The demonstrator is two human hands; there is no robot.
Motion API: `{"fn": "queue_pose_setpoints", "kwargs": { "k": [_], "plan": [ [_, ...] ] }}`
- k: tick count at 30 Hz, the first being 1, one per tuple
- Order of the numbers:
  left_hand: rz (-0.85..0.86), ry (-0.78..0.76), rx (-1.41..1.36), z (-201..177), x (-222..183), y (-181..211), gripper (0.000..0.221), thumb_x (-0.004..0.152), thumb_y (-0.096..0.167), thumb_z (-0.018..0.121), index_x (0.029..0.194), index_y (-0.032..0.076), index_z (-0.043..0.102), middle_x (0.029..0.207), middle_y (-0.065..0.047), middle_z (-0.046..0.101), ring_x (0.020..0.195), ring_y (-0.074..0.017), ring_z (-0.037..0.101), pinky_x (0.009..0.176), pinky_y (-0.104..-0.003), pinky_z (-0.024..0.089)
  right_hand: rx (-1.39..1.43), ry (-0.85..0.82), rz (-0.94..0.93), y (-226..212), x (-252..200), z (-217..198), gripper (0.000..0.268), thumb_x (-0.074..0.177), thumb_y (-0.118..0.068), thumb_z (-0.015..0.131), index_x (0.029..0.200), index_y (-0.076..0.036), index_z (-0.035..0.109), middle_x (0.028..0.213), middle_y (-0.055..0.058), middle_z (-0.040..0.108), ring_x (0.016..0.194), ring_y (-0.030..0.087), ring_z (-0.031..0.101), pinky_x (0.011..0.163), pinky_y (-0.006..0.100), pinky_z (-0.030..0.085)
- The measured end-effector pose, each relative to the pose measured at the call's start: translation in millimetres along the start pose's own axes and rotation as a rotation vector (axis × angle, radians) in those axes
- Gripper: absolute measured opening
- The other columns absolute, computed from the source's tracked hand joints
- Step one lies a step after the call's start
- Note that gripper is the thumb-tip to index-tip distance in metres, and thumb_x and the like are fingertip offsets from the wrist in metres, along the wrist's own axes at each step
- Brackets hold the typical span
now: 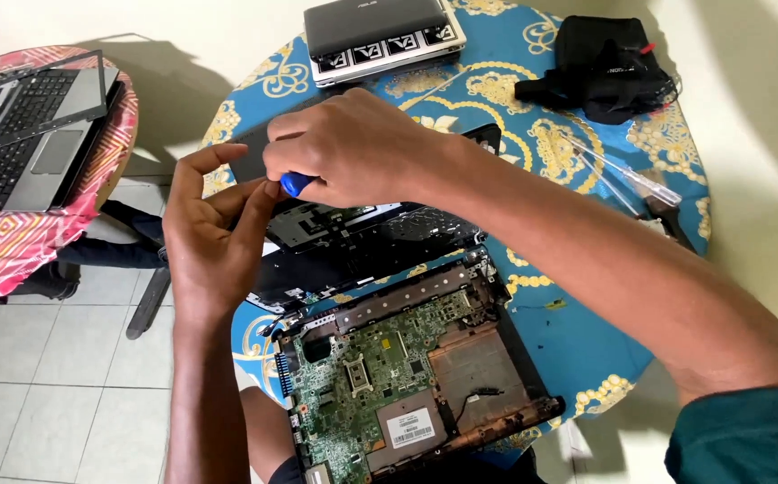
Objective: Disassembling a laptop by removing screws with a screwdriver and prying off the top casing to access internal components.
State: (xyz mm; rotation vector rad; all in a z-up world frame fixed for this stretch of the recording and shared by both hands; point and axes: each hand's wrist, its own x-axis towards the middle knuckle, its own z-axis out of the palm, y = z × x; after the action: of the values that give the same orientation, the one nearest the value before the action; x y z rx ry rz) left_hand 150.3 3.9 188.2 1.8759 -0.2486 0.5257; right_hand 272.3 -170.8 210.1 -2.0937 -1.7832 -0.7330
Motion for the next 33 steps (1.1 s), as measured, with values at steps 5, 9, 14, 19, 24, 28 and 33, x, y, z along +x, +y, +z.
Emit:
{"fn": "queue_pose_setpoints", "kwargs": {
  "k": [5,9,14,19,24,28,33],
  "plan": [
    [0.067,-0.051,0.078,-1.3,-2.8,6.8,0.034,0.106,0.018,0.059,0.132,0.000,0.044,0.112,-0.021,0.076,0.111,-0.0243,0.075,0.095,-0.036,0.058,-0.097,-0.024,0.000,-10.1,-12.1,-27.0,0.012,0.086,-0.011,0.073,0.091,-0.015,0.063,0.081,0.000,0.059,0.064,0.024,0.064,0.034,0.040,0.040],
    [0.133,-0.128,0.243,-3.8,-5.1,11.9,0.028,0.101,0.012,0.066,0.126,0.000,0.060,0.124,-0.015,0.074,0.115,-0.0227,0.073,0.098,-0.034,0.056,-0.009,-0.014,0.174,-55.3,-70.9,-109.5,0.011,0.095,-0.004,0.072,0.096,-0.013,0.066,0.090,0.000,0.068,0.071,0.017,0.064,0.055,0.034,0.051],
    [0.291,-0.263,0.482,-9.5,-1.3,-1.6,0.047,0.092,0.014,0.082,0.135,0.002,0.066,0.127,-0.018,0.072,0.118,-0.0328,0.068,0.098,-0.047,0.054,-0.071,-0.425,0.844,-95.8,-211.5,-105.2,0.012,0.088,-0.031,0.077,0.093,-0.026,0.068,0.082,-0.013,0.082,0.057,0.009,0.077,0.044,0.032,0.062],
    [0.284,-0.342,0.562,-7.3,10.1,-5.7,0.036,0.095,0.011,0.075,0.130,0.004,0.070,0.119,-0.015,0.075,0.110,-0.0341,0.066,0.089,-0.047,0.051,0.018,-1.095,1.511,-116.4,-271.4,-62.2,0.018,0.092,-0.057,0.064,0.097,-0.043,0.073,0.105,-0.017,0.078,0.097,0.011,0.073,0.075,0.033,0.053],
    [0.332,-0.356,0.554,-8.0,7.6,-2.1,0.034,0.099,0.007,0.071,0.132,0.003,0.067,0.121,-0.016,0.074,0.111,-0.0343,0.070,0.091,-0.045,0.053,0.070,-1.044,1.573,-121.9,-303.7,-34.0,0.019,0.097,-0.052,0.060,0.106,-0.042,0.073,0.113,-0.013,0.075,0.106,0.012,0.070,0.076,0.034,0.055],
    [0.361,-0.384,0.574,-11.1,5.6,-0.5,0.037,0.098,0.005,0.071,0.134,-0.001,0.066,0.126,-0.020,0.074,0.115,-0.0377,0.071,0.091,-0.047,0.054,0.157,-0.918,1.676,-120.7,-298.9,-27.7,0.029,0.095,-0.050,0.063,0.120,-0.040,0.073,0.129,-0.010,0.072,0.117,0.017,0.068,0.086,0.039,0.059],
    [0.341,-0.394,0.572,-16.5,-1.5,3.5,0.039,0.099,0.009,0.070,0.138,0.007,0.065,0.129,-0.015,0.074,0.116,-0.0322,0.072,0.093,-0.043,0.055,0.175,-0.889,1.683,-117.6,-286.4,-39.4,0.034,0.094,-0.047,0.065,0.125,-0.037,0.074,0.130,-0.009,0.074,0.117,0.017,0.071,0.089,0.038,0.058]
  ]
}}
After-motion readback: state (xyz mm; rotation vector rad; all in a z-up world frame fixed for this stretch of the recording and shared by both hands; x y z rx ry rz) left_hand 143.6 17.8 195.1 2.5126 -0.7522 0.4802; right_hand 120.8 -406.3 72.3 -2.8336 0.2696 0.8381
